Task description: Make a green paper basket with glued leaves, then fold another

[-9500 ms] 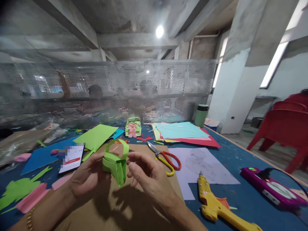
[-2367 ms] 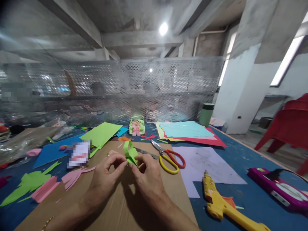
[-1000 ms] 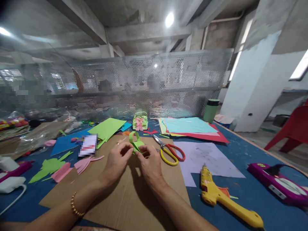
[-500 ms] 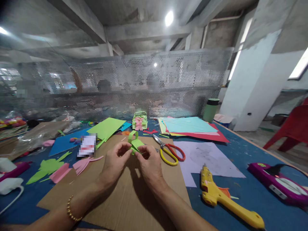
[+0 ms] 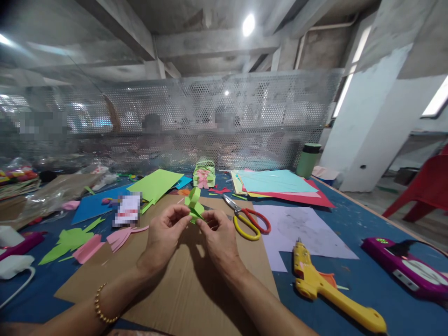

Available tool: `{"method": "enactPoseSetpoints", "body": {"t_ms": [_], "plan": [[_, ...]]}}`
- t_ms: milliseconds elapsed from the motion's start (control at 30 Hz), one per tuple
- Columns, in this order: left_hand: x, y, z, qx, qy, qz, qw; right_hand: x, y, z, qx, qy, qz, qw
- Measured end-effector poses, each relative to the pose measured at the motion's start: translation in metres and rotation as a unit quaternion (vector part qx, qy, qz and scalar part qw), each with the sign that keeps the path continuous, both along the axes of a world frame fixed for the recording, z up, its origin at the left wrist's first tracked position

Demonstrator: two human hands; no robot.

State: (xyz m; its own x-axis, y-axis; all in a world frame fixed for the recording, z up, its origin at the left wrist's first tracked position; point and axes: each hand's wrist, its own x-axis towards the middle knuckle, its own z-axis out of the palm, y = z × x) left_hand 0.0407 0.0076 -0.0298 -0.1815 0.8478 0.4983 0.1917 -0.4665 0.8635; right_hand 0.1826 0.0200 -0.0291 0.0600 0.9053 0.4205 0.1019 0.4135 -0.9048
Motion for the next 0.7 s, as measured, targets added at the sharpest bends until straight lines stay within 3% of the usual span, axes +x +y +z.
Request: {"method": "enactPoseSetpoints", "body": {"t_ms": [367, 700], "plan": [[-0.0043, 0.0015, 0.0008, 0.005, -0.015, -0.002, 1.0, 0.0006, 0.0014, -0.0071, 0.055, -0.052, -0.013, 0.997], [-0.0036, -0.0013, -0.0047, -0.005, 0.022, 0.003, 1.0, 0.0079, -0.0062, -0.0015, 0.243, -0.185, -0.037, 0.951]]}}
